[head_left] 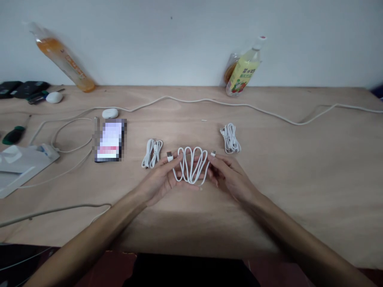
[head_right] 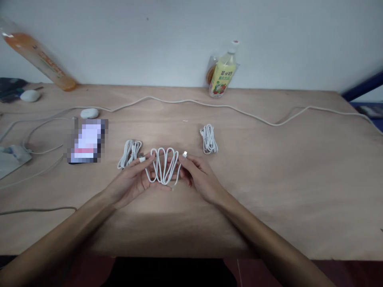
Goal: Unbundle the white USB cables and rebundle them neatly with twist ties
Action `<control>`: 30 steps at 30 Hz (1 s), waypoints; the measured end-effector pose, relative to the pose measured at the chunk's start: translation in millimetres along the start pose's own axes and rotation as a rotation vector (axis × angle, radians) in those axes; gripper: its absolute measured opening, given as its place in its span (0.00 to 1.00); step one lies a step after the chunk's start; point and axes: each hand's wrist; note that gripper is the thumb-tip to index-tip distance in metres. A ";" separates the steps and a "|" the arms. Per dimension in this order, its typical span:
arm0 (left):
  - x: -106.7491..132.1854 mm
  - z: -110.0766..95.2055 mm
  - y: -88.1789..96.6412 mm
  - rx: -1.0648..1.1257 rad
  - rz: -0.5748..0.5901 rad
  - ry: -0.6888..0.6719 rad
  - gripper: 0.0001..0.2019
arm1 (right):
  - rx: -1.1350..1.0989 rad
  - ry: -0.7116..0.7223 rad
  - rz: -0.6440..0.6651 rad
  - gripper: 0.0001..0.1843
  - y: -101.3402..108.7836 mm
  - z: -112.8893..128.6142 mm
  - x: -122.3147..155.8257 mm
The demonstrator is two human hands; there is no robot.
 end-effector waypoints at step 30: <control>1.5 2.0 2.3 -0.031 -0.008 0.020 0.16 | -0.041 0.004 -0.019 0.33 1.3 -3.0 -1.0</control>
Point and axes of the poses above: each hand's wrist, its own x-axis away from the middle knuckle, its own y-axis out of the back of the hand, z = x × y, and after that the axes turned 10 degrees about z, right-handed
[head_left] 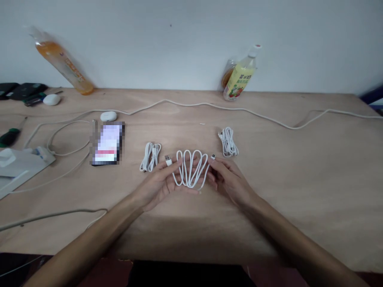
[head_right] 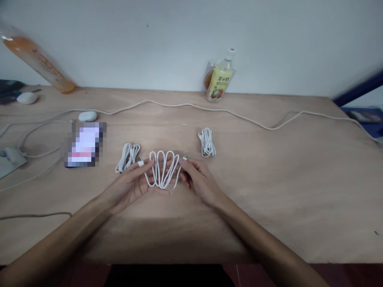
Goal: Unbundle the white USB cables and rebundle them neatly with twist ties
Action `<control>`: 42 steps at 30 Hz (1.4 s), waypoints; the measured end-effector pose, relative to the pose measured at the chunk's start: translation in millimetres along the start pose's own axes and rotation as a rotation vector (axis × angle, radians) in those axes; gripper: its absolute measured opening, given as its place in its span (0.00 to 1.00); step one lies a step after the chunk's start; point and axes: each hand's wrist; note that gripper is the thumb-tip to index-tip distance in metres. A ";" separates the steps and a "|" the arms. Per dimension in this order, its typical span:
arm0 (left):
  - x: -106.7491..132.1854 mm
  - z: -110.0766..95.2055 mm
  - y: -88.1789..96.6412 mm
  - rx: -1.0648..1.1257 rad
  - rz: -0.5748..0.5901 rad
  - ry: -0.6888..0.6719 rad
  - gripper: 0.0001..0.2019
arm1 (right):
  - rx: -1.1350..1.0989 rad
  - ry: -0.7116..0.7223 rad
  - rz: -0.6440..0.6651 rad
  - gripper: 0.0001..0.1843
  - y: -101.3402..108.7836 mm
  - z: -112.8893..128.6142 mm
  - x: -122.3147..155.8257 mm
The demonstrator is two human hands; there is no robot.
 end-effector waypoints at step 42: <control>1.5 4.0 -0.7 -0.442 0.065 -0.009 0.18 | -0.035 -0.025 -0.001 0.28 -4.2 6.0 0.5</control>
Point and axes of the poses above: each hand's wrist, its own x-axis away from the middle knuckle, its own y-axis out of the back of the hand, z = x × y, and after that the axes turned 10 degrees about z, right-handed
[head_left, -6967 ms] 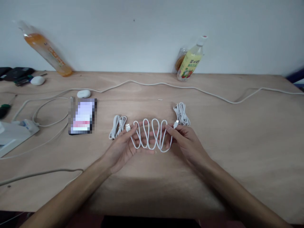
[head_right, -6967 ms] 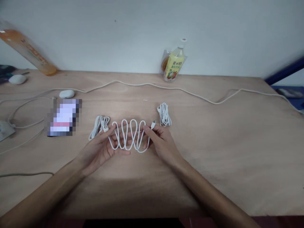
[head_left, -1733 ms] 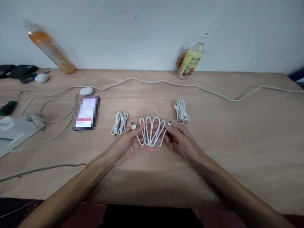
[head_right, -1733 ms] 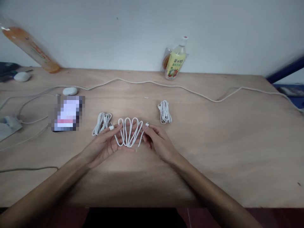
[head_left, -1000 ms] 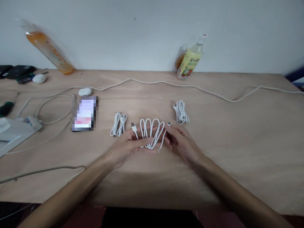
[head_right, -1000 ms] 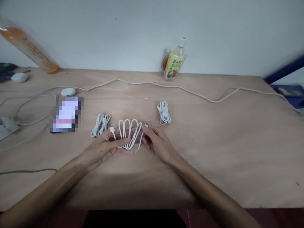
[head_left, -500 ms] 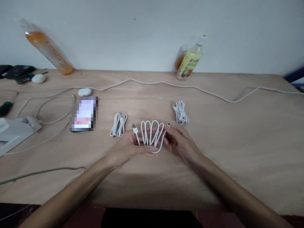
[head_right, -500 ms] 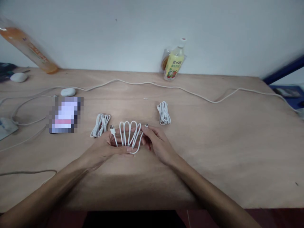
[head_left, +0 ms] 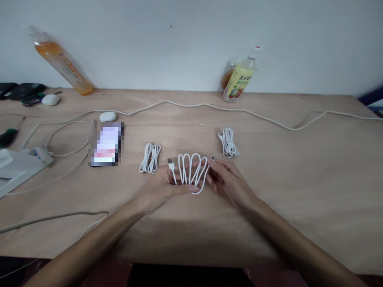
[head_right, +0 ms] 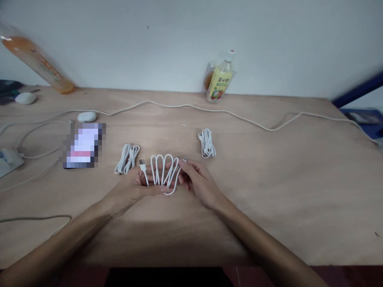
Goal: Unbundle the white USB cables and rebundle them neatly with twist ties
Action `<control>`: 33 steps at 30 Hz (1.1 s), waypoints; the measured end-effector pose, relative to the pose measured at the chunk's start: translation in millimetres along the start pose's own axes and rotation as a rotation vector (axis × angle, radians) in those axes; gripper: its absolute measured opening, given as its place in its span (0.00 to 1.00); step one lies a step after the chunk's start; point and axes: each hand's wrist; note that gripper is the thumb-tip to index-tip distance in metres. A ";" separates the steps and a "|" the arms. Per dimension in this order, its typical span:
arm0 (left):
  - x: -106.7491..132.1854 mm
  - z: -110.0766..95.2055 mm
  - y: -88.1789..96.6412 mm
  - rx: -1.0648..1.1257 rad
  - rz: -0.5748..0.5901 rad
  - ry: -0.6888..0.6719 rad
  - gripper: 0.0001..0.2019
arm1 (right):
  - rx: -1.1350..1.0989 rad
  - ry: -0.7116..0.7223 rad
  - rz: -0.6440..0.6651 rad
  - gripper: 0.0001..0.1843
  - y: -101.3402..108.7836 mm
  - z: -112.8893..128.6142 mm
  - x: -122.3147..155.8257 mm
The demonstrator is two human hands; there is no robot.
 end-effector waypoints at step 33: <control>-1.8 0.9 2.5 -0.019 -0.007 -0.015 0.20 | -0.004 0.013 -0.008 0.25 -0.7 -0.7 1.5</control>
Point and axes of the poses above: each hand's wrist, its own x-axis away from the middle knuckle, its own y-axis out of the back of the hand, z = x × y, and after that the axes turned 10 degrees about z, right-handed
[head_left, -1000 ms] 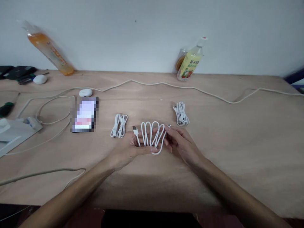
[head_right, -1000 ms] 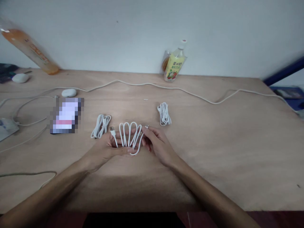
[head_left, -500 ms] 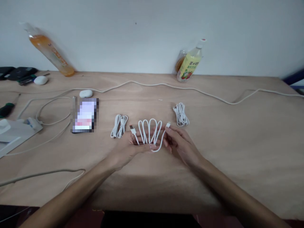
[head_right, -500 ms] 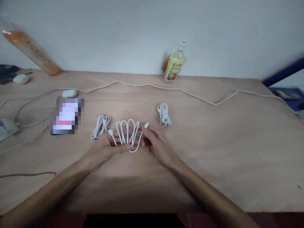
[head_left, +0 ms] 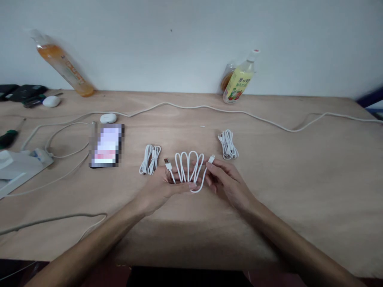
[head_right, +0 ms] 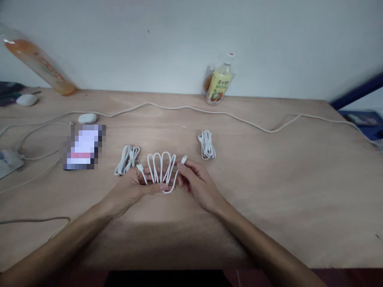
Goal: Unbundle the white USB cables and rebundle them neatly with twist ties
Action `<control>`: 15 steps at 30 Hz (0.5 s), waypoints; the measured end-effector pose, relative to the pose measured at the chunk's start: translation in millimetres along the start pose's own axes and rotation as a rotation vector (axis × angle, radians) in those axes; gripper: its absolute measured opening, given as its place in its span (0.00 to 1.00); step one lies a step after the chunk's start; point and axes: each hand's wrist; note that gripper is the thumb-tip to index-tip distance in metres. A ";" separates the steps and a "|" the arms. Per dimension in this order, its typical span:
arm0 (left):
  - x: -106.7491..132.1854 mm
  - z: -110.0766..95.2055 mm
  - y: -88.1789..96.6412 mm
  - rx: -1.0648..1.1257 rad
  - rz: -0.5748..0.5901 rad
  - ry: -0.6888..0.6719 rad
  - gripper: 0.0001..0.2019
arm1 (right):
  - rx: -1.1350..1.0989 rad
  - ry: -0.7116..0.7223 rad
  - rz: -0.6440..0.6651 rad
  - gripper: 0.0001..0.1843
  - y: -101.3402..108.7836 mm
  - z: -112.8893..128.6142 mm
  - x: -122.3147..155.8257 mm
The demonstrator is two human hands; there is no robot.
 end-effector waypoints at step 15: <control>0.9 1.2 1.6 -0.065 0.000 0.038 0.13 | 0.023 0.000 0.023 0.25 0.2 1.5 0.0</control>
Point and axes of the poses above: each hand's wrist, its own x-axis away from the middle knuckle, its own y-axis out of the back of the hand, z = x × y, and after that the axes turned 10 degrees about z, right-handed
